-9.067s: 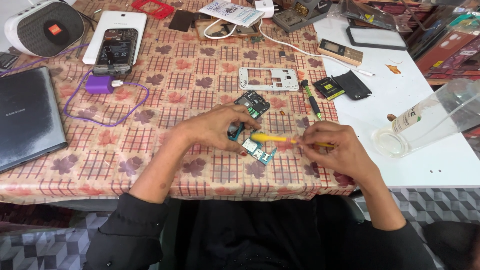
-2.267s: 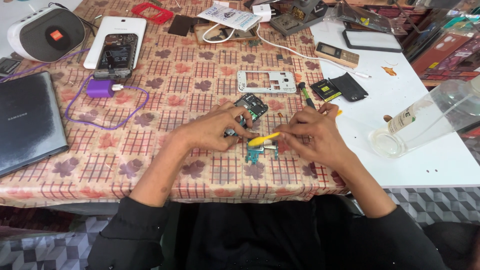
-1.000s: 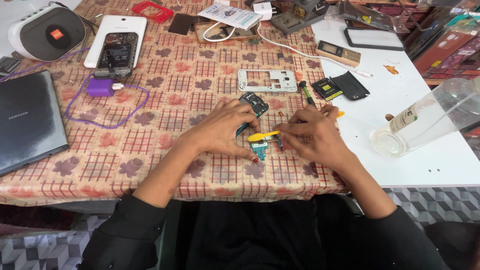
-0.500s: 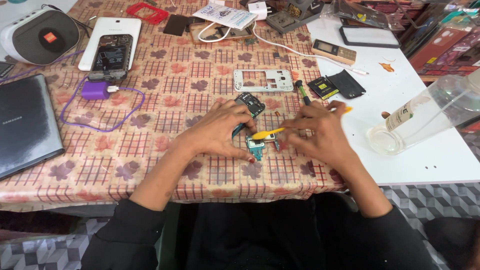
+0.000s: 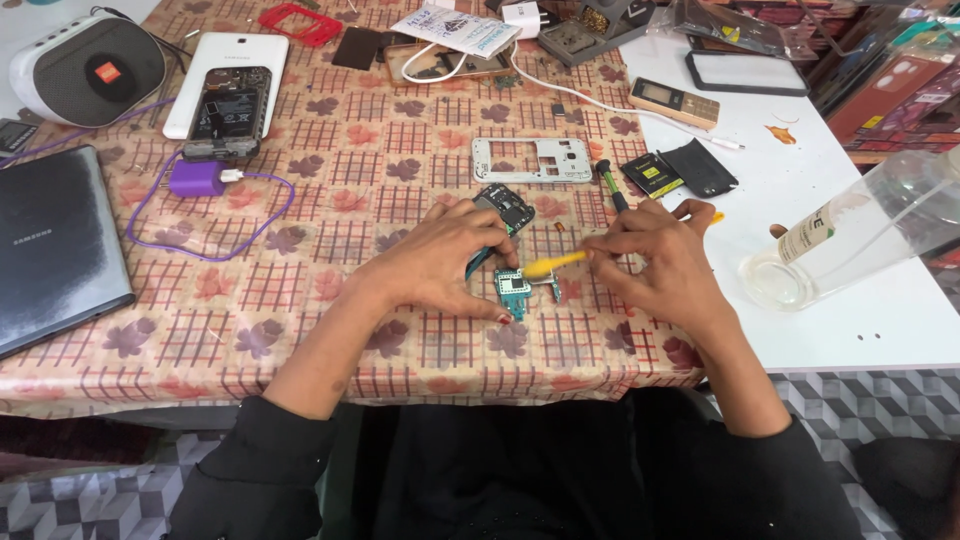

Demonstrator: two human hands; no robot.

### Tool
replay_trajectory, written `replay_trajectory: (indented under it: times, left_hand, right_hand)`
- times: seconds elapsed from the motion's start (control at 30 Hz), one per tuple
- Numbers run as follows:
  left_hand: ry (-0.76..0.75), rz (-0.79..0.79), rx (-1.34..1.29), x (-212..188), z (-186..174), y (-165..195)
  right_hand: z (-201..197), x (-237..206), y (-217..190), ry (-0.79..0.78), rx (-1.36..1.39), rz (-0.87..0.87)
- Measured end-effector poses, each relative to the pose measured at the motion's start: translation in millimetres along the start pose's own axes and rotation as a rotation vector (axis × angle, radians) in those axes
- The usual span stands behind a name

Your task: The person disassembles a tablet and a smartphone on a cluttered workbench. They use a screwdriver to remove screws and a toothbrush to clean the internal circuit boards. The person handles the tablet screen, battery, and phone components, placing them on the table.

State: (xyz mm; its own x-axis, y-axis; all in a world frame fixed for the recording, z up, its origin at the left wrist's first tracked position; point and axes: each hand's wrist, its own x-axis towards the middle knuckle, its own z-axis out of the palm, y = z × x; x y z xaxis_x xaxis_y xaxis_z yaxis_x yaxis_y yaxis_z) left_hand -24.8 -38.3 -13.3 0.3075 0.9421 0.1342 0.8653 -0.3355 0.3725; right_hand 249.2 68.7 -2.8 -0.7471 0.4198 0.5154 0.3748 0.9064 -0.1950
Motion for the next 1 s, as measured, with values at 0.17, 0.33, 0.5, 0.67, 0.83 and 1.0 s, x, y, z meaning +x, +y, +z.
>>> replay_trajectory:
  times: [0.17,0.33,0.5,0.67,0.83,1.0]
  left_hand:
    - [-0.021,-0.021,-0.003,0.4,-0.7,0.8]
    - [0.023,0.028,-0.022,-3.3,-2.7,1.1]
    - [0.009,-0.002,-0.038,-3.1,-3.0,2.0]
    - [-0.011,-0.022,-0.043,-2.1,-2.5,2.5]
    - [0.013,0.015,-0.064,-4.8,-2.5,0.6]
    - [0.015,0.017,-0.066,-4.6,-2.5,0.5]
  right_hand:
    - [-1.1,-0.8,4.5,-0.045,0.029,0.038]
    - [-3.3,-4.5,11.7,-0.012,0.029,0.074]
    - [-4.3,-7.3,22.0,-0.042,0.112,0.192]
    - [-6.5,-9.0,30.0,-0.164,0.217,0.19]
    - [-7.5,-9.1,31.3,-0.12,0.165,0.224]
    - [-7.8,-8.1,31.1,-0.167,0.296,0.184]
